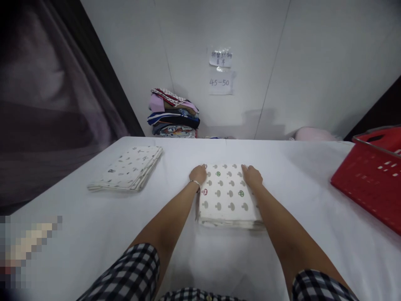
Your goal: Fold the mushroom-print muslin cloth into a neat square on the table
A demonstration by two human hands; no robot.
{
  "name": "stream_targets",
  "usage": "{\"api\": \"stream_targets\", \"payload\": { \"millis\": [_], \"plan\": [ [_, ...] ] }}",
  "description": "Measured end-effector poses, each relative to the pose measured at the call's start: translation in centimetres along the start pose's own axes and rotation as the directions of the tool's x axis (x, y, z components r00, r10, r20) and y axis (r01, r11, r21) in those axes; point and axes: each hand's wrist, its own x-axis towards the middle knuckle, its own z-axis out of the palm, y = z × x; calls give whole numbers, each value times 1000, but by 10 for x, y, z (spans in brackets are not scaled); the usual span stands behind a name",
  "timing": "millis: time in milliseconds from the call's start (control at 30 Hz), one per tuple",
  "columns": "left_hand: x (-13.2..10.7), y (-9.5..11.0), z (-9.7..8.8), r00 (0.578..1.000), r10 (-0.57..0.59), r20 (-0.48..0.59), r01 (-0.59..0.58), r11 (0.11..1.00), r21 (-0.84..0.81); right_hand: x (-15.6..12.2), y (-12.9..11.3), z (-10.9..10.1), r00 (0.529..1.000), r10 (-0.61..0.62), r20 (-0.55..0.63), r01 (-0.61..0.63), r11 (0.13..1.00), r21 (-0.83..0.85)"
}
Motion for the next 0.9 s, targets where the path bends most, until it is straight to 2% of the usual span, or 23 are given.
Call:
{"api": "stream_targets", "payload": {
  "millis": [200, 333, 533, 667, 767, 900],
  "plan": [
    [1, -6, -4, 998, 45, 33, -44, 999, -17, 4, 4, -3, 1000, -20, 20, 20, 1000, -9],
    [-16, -16, -9, 997, 72, 42, -70, 997, -42, -7, 18, -9, 993, -102, 61, 103, 994, -23],
    [-77, -39, -2, 992, 127, -12, -127, 988, -89, -65, 56, -15, 993, -92, 77, 87, 994, 63],
    [-115, -50, -1, 990, 139, -8, -139, 986, -97, -105, 76, -15, 989, -127, 71, 118, 985, 126],
    [-129, -54, -2, 988, 156, 18, -154, 984, -87, -123, 82, -11, 986, -156, 53, 149, 982, 117],
    [-132, -55, -3, 987, 158, 13, -158, 987, -17, -133, 78, -8, 988, -153, 35, 151, 987, 50]
  ]
}}
